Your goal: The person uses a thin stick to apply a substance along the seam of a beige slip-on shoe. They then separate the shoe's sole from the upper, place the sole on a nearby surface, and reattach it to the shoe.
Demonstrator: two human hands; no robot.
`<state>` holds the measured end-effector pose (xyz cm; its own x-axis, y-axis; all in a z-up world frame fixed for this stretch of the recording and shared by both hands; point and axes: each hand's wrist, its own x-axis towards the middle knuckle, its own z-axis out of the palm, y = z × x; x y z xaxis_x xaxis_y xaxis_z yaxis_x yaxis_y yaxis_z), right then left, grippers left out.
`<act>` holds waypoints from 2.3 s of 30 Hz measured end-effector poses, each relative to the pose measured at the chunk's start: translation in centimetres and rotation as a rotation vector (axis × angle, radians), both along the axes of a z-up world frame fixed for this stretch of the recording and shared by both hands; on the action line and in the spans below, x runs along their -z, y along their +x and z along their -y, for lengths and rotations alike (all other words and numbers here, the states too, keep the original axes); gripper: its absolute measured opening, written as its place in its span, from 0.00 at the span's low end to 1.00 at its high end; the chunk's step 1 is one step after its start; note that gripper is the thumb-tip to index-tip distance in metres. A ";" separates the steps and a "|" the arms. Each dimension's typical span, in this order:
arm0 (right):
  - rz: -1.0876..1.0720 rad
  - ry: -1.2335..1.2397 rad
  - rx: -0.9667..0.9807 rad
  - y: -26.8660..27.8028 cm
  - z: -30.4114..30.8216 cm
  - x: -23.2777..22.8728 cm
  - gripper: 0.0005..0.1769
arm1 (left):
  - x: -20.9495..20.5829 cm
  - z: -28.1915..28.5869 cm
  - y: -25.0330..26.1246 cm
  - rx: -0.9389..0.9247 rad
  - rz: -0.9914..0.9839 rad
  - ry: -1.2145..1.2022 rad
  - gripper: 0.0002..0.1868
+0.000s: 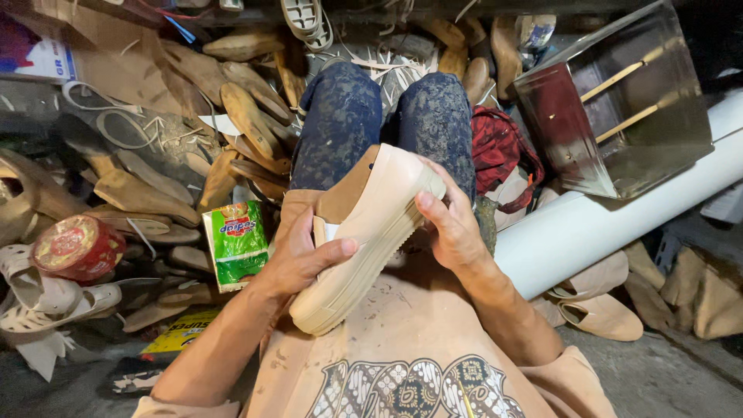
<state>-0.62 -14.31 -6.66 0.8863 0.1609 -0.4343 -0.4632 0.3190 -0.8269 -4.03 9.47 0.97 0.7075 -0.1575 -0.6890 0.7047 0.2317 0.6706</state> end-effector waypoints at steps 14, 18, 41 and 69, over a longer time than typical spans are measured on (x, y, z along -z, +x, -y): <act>0.148 0.272 0.053 -1.8 1.7 -2.9 0.55 | 0.9 -2.6 1.5 -0.422 0.033 -0.092 0.29; 0.397 -0.141 0.094 -0.7 6.9 -0.3 0.53 | 0.0 -4.7 2.5 -0.233 0.383 0.174 0.31; 0.837 -0.638 -0.204 3.5 1.6 -6.1 0.32 | -2.4 1.5 3.3 -0.512 0.740 -0.606 0.46; 0.767 -0.846 -0.284 2.3 4.2 -7.4 0.20 | 3.4 -2.3 4.2 -1.111 0.313 -0.594 0.26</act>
